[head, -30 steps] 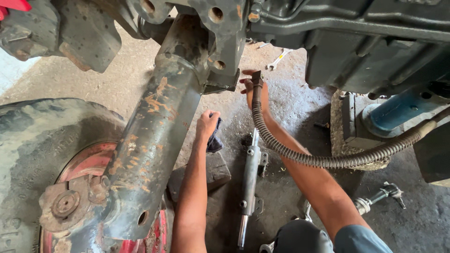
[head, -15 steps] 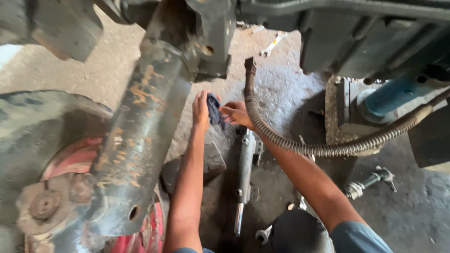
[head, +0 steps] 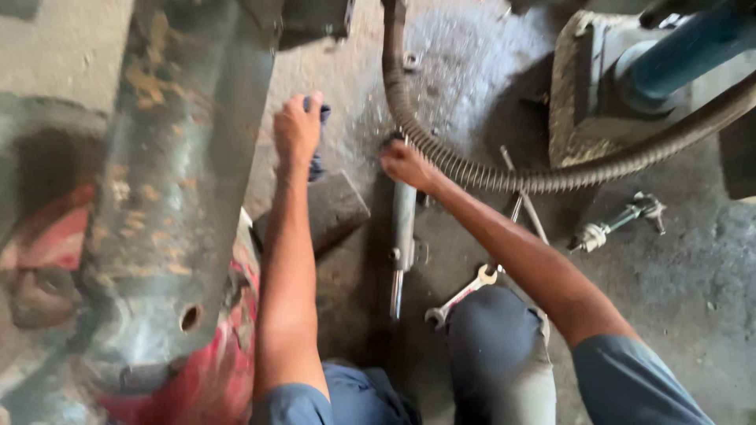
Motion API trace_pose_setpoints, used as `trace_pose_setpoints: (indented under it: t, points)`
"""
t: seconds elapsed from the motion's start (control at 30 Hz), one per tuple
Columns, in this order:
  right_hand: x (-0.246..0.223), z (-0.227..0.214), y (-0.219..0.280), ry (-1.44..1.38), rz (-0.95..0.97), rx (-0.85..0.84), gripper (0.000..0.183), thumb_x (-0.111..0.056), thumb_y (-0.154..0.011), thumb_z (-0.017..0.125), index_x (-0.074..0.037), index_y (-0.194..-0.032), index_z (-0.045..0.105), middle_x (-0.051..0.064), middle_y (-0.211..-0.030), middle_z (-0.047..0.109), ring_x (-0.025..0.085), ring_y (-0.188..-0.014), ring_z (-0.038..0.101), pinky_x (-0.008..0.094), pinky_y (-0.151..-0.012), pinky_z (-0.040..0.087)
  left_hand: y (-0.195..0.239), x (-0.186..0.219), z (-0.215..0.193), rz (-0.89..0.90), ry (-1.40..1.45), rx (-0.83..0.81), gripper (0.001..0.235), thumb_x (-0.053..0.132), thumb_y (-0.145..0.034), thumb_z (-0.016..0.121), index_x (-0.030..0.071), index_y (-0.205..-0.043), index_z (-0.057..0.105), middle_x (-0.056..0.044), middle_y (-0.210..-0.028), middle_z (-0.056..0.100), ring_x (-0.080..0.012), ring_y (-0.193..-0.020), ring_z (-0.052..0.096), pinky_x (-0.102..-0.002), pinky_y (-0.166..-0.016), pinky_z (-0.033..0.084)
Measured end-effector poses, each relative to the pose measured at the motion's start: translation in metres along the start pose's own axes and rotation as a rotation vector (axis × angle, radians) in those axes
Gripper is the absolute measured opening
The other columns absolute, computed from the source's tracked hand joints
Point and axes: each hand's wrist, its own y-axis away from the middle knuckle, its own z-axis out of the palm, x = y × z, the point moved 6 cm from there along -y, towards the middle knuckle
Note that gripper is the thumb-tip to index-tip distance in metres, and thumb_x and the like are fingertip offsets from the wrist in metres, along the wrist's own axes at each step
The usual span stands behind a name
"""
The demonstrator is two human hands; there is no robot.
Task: The person cleans a bolt and the surrounding area of a vehicle's undercarriage using a rag. They then use a pneumatic impact wrench to tighten the bolt into the vehicle frame.
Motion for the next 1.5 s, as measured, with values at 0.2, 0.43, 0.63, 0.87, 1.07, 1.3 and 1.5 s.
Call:
trace_pose_setpoints:
  t: [0.2, 0.43, 0.63, 0.87, 1.07, 1.3, 1.5]
  points:
    - [0.124, 0.076, 0.082, 0.478, 0.291, -0.11, 0.056, -0.049, -0.084, 0.072, -0.009, -0.119, 0.055, 0.022, -0.108, 0.071, 0.044, -0.1, 0.068, 0.054, -0.084, 0.054, 0.036, -0.061, 0.009, -0.222, -0.263, -0.507, 0.049, 0.043, -0.09, 0.054, 0.007, -0.115, 0.074, -0.025, -0.119, 0.069, -0.0446, -0.115, 0.063, -0.055, -0.097, 0.049]
    - [0.108, 0.087, 0.093, 0.363, 0.393, 0.098, 0.078, -0.064, -0.08, 0.075, -0.004, -0.121, 0.046, 0.025, -0.113, 0.071, 0.045, -0.106, 0.069, 0.056, -0.088, 0.054, 0.089, -0.047, 0.015, -0.177, -0.403, -0.898, 0.058, 0.032, -0.081, 0.073, 0.008, -0.131, 0.06, -0.022, -0.135, 0.06, -0.0386, -0.126, 0.058, -0.052, -0.102, 0.05]
    - [0.109, 0.093, 0.082, 0.33, 0.395, 0.208, 0.109, -0.068, -0.068, 0.084, -0.001, -0.137, 0.033, 0.027, -0.114, 0.067, 0.047, -0.102, 0.068, 0.054, -0.084, 0.055, 0.108, -0.035, 0.026, 0.188, -0.342, -0.486, 0.034, 0.015, -0.084, 0.063, 0.005, -0.116, 0.063, -0.024, -0.119, 0.061, -0.044, -0.111, 0.06, -0.053, -0.091, 0.051]
    - [0.114, 0.107, 0.086, 0.383, 0.372, 0.135, 0.136, -0.071, -0.072, 0.077, 0.009, -0.155, 0.005, 0.025, -0.105, 0.072, 0.043, -0.094, 0.072, 0.052, -0.08, 0.057, 0.189, 0.055, 0.074, 0.595, 0.019, -0.458, 0.014, 0.011, -0.089, 0.056, 0.005, -0.101, 0.06, -0.02, -0.101, 0.064, -0.0411, -0.097, 0.065, -0.053, -0.082, 0.055]
    - [0.125, 0.113, 0.094, 0.432, 0.24, 0.139, 0.098, -0.041, -0.094, 0.059, 0.009, -0.16, 0.007, 0.025, -0.106, 0.073, 0.045, -0.09, 0.072, 0.057, -0.077, 0.056, 0.265, 0.022, 0.179, 0.329, -0.186, -0.804, 0.021, 0.017, -0.092, 0.059, 0.007, -0.11, 0.061, -0.022, -0.105, 0.069, -0.043, -0.096, 0.069, -0.054, -0.084, 0.056]
    - [0.137, 0.057, 0.097, 0.317, 0.068, 0.367, 0.032, -0.036, -0.09, 0.069, -0.011, -0.11, 0.063, 0.017, -0.102, 0.07, 0.04, -0.095, 0.068, 0.053, -0.079, 0.056, 0.249, 0.061, 0.143, 0.475, -0.234, -0.882, 0.021, 0.02, -0.093, 0.056, 0.009, -0.108, 0.065, -0.02, -0.1, 0.073, -0.0417, -0.093, 0.072, -0.054, -0.082, 0.057]
    - [0.122, 0.037, 0.075, 0.683, -0.21, 0.244, 0.02, -0.015, -0.086, 0.062, -0.014, -0.106, 0.067, 0.014, -0.1, 0.062, 0.036, -0.095, 0.065, 0.05, -0.073, 0.055, 0.149, 0.058, 0.064, 0.443, -0.328, -0.456, 0.015, 0.017, -0.097, 0.054, 0.009, -0.103, 0.066, -0.017, -0.101, 0.074, -0.0377, -0.097, 0.072, -0.05, -0.08, 0.058]
